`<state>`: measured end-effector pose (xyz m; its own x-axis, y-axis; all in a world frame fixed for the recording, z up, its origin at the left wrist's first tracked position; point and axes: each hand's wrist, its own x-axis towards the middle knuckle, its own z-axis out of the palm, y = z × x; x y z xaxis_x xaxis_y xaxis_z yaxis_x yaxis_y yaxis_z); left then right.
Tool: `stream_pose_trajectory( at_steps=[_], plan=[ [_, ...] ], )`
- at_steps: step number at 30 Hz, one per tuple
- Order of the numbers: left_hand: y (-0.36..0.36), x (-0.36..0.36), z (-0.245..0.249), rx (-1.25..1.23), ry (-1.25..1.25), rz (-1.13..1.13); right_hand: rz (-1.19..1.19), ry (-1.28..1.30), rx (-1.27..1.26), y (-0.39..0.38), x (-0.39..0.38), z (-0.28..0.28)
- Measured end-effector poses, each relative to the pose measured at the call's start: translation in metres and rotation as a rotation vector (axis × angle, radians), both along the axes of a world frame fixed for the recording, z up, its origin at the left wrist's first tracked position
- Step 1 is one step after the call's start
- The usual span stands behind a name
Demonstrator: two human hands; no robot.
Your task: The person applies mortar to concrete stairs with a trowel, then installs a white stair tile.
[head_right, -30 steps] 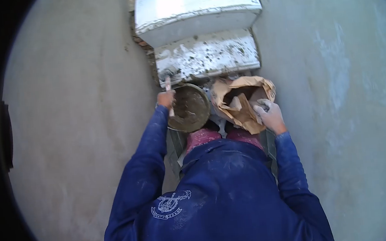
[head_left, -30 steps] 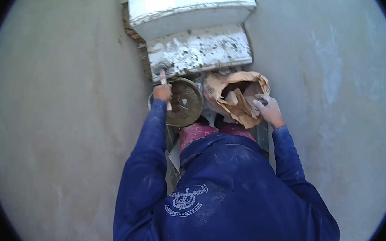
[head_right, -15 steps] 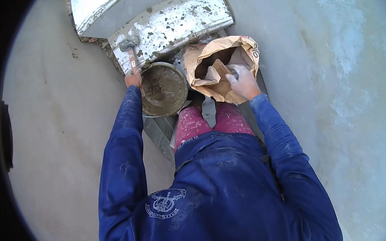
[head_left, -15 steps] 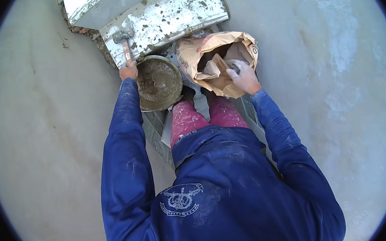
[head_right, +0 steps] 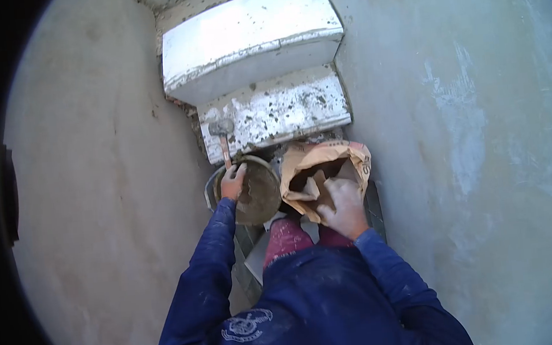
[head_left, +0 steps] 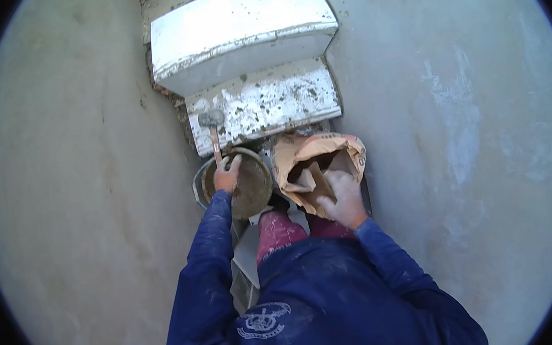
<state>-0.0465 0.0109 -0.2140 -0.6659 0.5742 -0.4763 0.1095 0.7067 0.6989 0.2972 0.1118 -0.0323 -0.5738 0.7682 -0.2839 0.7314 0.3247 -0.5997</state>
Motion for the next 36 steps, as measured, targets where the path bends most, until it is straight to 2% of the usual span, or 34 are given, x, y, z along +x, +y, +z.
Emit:
stream_pose_trajectory(
  at_steps=[1,2,4,6,9,12,13,16,17,20,21,24,28,32,36],
  plan=[
    [0.010,0.027,0.031,0.064,-0.018,-0.104,-0.131,-0.098,0.170,0.005,0.010,0.019],
    [0.009,0.059,0.061,0.120,-0.045,-0.208,-0.249,-0.025,0.432,0.012,0.023,0.020],
    [0.011,0.125,0.116,-0.002,-0.025,-0.327,-0.404,-0.062,0.301,0.033,0.050,0.005],
    [0.009,0.175,0.110,-0.113,0.110,-0.273,-0.492,-0.088,0.138,0.043,0.078,-0.059],
    [-0.006,0.192,0.020,-0.113,-0.127,0.033,-0.403,0.123,-0.117,0.052,0.076,-0.106],
    [0.004,0.188,0.035,-0.127,0.045,0.021,-0.566,-0.102,-0.226,0.058,0.056,-0.141],
    [0.007,0.183,0.032,-0.080,0.061,0.013,-0.577,-0.040,-0.135,0.059,0.052,-0.146],
    [0.017,0.158,0.059,-0.029,-0.115,0.138,-0.651,0.083,-0.249,0.069,0.061,-0.146],
    [0.015,0.154,0.056,0.063,-0.047,0.135,-0.709,0.219,-0.290,0.070,0.061,-0.124],
    [0.014,0.133,0.069,0.266,-0.290,0.351,-0.752,0.378,-0.407,0.076,0.063,-0.078],
    [0.018,0.130,0.080,0.332,-0.255,0.413,-0.723,0.377,-0.367,0.078,0.046,-0.042],
    [0.027,0.106,0.170,0.275,-0.314,0.341,-0.682,0.310,-0.281,0.097,0.010,0.035],
    [0.039,0.075,0.234,0.598,-0.498,0.518,-0.533,0.401,-0.154,0.137,-0.015,0.124],
    [0.054,0.052,0.318,0.804,-0.525,0.547,-0.478,0.559,-0.108,0.168,-0.039,0.177],
    [0.060,0.037,0.356,0.846,-0.485,0.449,-0.457,0.672,-0.117,0.181,-0.055,0.207]
  ],
)
